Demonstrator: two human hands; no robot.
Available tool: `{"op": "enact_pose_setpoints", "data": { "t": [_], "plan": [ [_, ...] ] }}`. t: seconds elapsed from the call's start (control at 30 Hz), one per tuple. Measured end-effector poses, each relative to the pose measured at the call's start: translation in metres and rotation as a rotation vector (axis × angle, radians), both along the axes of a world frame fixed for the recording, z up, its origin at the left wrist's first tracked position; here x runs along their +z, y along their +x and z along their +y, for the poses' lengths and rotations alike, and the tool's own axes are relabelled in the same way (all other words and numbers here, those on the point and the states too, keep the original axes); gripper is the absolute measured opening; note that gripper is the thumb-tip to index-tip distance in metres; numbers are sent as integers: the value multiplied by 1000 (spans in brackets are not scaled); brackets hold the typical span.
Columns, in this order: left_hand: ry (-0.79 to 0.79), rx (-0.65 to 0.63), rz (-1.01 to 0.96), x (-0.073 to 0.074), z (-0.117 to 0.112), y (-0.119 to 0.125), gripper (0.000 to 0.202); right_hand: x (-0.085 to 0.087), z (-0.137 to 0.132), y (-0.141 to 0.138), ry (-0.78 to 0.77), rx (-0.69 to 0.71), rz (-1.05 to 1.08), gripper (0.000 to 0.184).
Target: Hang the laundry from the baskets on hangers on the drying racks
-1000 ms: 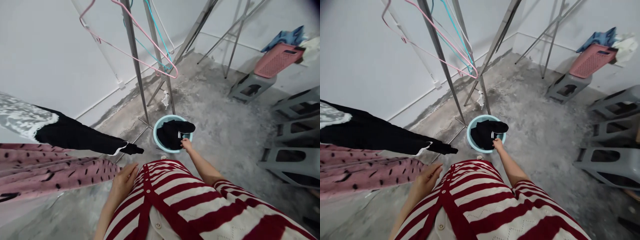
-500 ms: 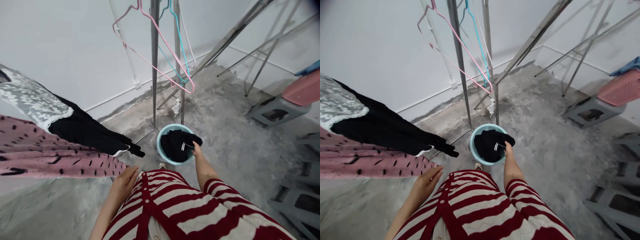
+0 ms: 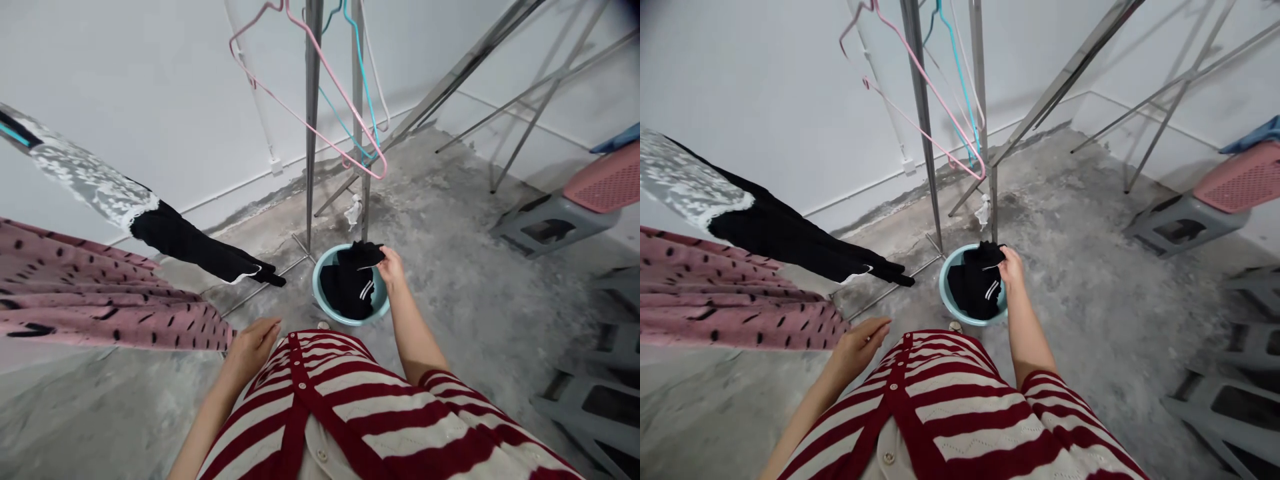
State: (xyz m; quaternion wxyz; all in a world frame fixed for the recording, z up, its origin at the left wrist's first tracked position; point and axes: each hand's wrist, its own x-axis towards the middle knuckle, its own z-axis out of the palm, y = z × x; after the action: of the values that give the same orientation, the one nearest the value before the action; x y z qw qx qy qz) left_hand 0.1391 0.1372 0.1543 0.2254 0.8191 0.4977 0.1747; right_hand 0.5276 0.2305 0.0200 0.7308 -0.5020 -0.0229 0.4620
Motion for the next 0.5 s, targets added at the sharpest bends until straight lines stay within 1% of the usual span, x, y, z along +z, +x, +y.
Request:
{"op": "enact_pose_setpoints", "data": {
  "t": [0.07, 0.13, 0.23, 0.3, 0.33, 0.37, 0.4, 0.47, 0.5],
  "plan": [
    [11, -26, -9, -2, 4, 0, 30, 33, 3, -1, 92, 27, -28, 10],
    [24, -48, -24, -5, 9, -1, 29, 70, 1, -1, 220, 70, -88, 16],
    [45, -60, -61, -7, 14, -1, 28, 128, -11, -4, 411, 146, -213, 26],
    [61, -55, -86, -7, 16, 0, 28, 158, -22, -9, 455, 180, -287, 29],
    [69, -53, -98, -5, 16, 1, 28, 169, -26, -13, 451, 189, -326, 30],
    [79, -50, -113, -3, 15, 1, 28, 176, -29, -17, 433, 192, -366, 31],
    [92, -47, -131, 2, 15, 0, 29, 179, -31, -22, 405, 187, -405, 32],
    [150, -5, -179, 19, 16, -6, 29, 173, -30, -33, 329, 178, -470, 33],
    [209, 48, -210, 32, 18, -12, 29, 166, -29, -40, 287, 190, -489, 34]
  ]
}}
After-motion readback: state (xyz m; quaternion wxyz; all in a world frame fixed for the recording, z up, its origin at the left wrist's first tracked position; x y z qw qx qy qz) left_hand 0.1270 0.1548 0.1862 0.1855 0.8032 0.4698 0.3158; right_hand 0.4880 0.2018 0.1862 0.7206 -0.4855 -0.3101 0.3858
